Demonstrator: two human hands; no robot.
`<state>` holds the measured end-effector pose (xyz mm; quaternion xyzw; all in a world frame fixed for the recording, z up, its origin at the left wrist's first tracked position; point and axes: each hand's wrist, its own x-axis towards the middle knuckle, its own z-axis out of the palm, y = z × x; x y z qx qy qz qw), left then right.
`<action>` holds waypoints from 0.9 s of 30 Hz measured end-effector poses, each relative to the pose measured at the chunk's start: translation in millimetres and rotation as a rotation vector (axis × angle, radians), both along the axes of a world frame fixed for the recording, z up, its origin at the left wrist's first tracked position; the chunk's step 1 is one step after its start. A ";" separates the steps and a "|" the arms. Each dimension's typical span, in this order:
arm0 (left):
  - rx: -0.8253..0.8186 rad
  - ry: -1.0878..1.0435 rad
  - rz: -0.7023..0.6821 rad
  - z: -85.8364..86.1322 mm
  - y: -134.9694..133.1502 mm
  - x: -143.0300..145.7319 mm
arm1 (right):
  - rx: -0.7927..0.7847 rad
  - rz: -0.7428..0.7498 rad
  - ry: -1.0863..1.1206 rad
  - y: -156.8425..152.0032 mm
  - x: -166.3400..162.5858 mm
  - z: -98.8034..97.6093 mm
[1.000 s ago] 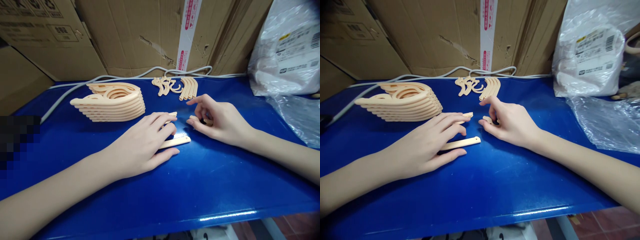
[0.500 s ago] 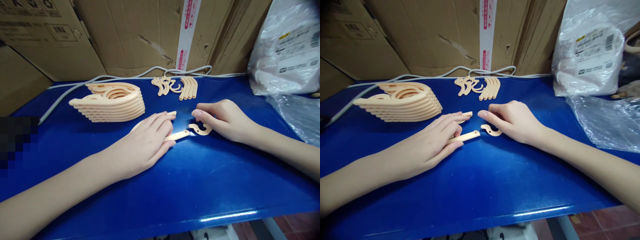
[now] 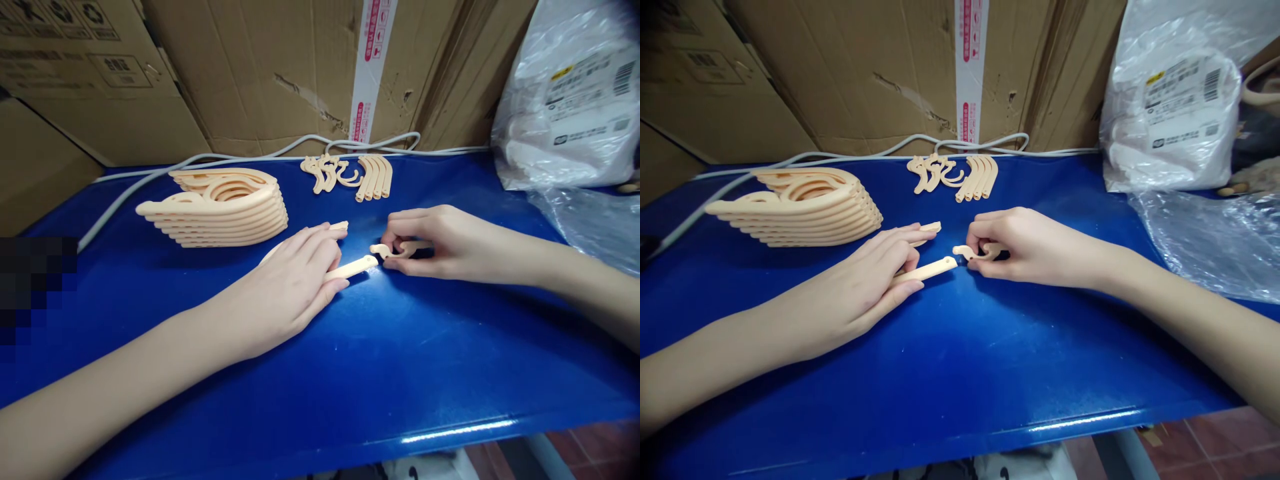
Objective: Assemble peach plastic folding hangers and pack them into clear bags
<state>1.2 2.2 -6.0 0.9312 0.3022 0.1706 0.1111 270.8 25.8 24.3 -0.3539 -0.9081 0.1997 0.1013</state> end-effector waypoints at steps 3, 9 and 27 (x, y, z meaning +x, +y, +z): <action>-0.006 -0.004 0.003 1.9 -0.8 0.8 | 0.082 0.015 0.042 -1.0 -2.7 -1.9; -0.055 0.025 0.007 6.8 -1.6 1.4 | 0.138 -0.035 0.081 -0.7 -5.0 -5.1; -0.053 -0.069 0.036 2.7 -1.4 0.4 | 0.253 -0.218 0.011 -16.4 -11.9 1.6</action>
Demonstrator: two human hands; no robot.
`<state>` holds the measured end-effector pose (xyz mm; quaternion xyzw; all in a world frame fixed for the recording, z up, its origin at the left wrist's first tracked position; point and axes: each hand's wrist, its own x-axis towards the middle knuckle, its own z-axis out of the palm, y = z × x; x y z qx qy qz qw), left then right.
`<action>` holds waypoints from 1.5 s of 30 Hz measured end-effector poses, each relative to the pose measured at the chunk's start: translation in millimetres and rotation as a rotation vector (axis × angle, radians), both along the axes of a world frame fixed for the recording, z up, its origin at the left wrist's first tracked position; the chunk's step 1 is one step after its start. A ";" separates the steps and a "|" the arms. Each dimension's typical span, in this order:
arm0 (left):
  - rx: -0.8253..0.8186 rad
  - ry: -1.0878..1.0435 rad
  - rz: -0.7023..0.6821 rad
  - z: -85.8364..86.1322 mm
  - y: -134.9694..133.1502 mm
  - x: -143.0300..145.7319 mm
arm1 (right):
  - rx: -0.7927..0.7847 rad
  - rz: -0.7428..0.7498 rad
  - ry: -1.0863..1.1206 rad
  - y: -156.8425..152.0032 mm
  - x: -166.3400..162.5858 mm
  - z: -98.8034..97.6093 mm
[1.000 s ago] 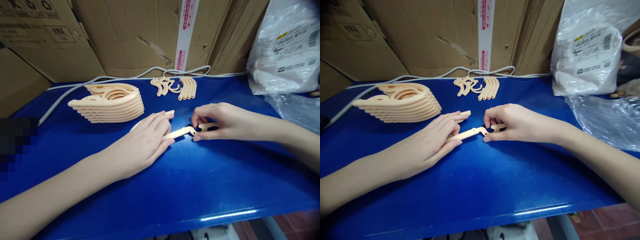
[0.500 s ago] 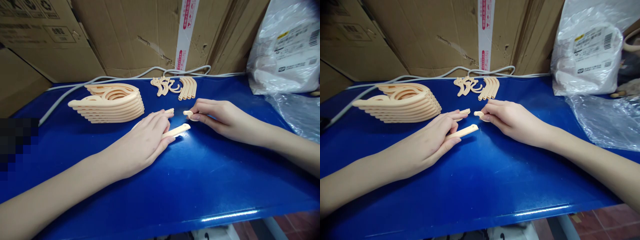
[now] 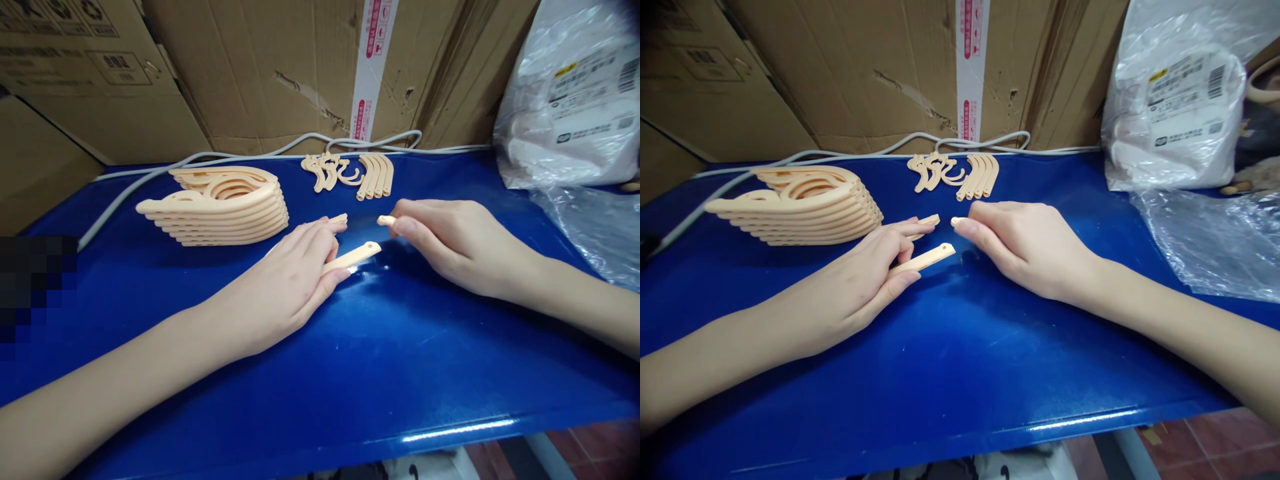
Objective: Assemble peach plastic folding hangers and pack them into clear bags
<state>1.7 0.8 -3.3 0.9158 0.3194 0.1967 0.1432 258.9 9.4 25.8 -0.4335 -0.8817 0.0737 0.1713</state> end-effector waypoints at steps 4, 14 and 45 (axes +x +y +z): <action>-0.014 -0.019 -0.015 2.2 -0.4 0.8 | -0.003 0.038 0.004 -7.8 -4.4 1.9; -0.016 -0.018 -0.016 2.7 -0.4 1.2 | -0.198 0.019 0.030 -1.3 -4.8 -1.5; 0.188 0.098 -0.070 -2.3 1.5 0.5 | 0.232 0.163 -0.221 -8.4 -2.6 -15.5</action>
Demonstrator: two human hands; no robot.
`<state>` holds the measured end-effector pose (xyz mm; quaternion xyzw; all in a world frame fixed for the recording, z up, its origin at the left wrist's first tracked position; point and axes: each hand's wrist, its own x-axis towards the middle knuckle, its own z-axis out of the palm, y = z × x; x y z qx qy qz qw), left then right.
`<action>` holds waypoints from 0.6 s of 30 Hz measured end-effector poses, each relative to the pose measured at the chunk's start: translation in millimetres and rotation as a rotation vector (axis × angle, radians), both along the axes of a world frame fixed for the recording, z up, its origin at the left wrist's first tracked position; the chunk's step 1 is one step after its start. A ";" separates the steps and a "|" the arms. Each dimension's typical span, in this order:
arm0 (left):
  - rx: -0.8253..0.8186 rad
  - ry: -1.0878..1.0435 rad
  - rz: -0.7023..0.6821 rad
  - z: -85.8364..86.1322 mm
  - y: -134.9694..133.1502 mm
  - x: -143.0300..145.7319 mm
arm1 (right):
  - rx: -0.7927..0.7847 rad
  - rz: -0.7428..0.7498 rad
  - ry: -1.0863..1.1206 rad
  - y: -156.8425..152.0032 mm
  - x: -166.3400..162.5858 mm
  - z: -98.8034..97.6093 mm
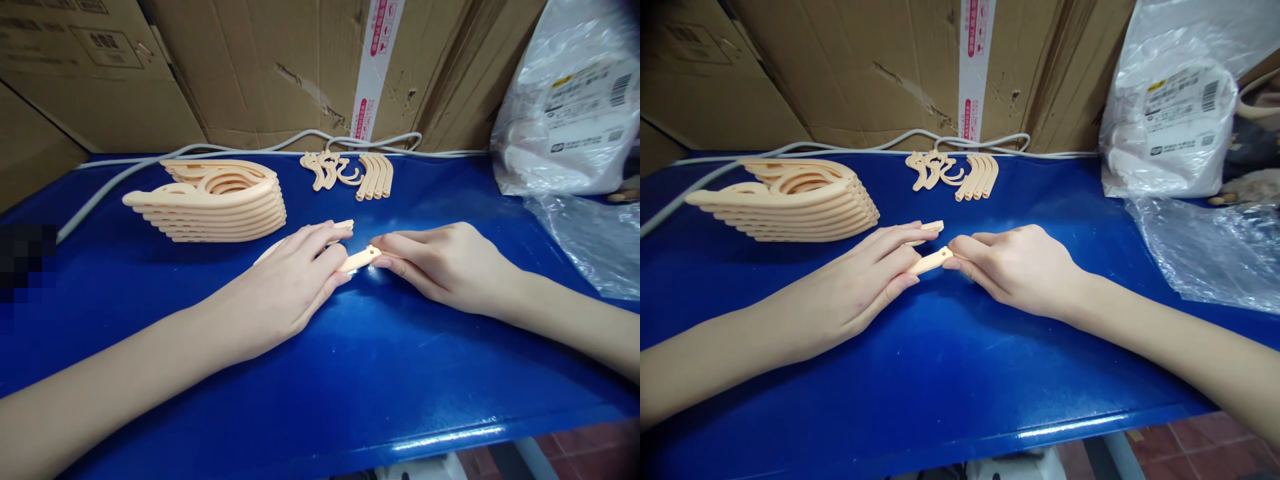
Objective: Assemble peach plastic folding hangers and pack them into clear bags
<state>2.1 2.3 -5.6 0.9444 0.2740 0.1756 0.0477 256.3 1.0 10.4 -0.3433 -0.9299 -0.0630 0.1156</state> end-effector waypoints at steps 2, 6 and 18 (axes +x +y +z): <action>0.019 0.001 -0.005 -0.6 0.6 0.0 | 0.074 -0.009 -0.036 0.6 -0.1 -0.5; 0.019 0.004 -0.007 -0.6 1.9 -0.6 | 0.208 0.018 -0.040 1.8 -0.3 0.2; -0.026 0.009 -0.025 1.2 3.4 -1.2 | 0.300 0.061 0.004 3.1 0.8 -0.4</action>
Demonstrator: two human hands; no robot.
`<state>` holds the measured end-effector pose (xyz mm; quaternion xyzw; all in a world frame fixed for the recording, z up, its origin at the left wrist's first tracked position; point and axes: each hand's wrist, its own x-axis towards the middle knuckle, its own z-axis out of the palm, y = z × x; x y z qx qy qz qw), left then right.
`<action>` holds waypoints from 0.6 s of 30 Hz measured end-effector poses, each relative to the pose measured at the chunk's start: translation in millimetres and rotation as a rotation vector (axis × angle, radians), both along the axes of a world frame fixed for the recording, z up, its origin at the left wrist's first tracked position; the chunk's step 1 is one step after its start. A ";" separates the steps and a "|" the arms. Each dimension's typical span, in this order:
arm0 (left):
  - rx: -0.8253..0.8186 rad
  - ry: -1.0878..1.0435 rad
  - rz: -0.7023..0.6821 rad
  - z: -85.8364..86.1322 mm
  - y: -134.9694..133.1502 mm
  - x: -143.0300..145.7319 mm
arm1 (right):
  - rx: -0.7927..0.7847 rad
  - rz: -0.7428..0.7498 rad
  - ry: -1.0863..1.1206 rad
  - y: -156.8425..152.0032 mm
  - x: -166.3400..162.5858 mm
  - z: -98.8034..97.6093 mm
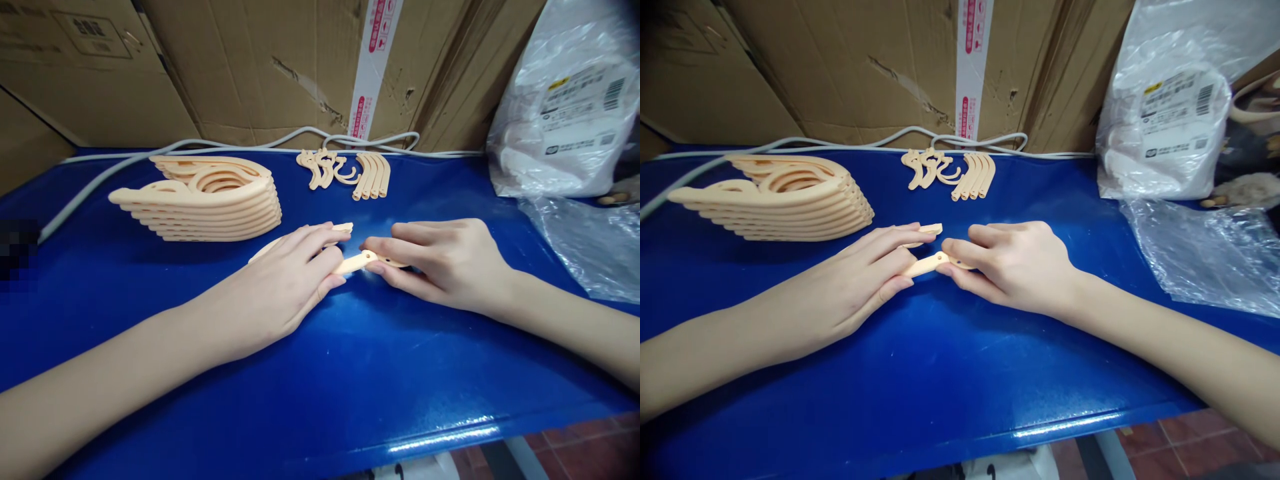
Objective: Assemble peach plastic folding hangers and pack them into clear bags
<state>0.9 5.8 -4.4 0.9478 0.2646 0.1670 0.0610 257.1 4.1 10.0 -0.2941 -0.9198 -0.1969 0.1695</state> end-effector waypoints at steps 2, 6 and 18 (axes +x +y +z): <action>-0.004 0.000 -0.008 -0.4 0.4 -0.1 | -0.005 0.000 0.001 -0.4 0.0 0.0; -0.016 0.015 -0.035 -1.0 1.0 -1.2 | -0.031 -0.011 -0.004 -1.1 0.3 -0.4; -0.030 0.037 -0.057 2.7 2.8 -3.4 | 0.039 0.012 0.007 -2.7 0.4 0.6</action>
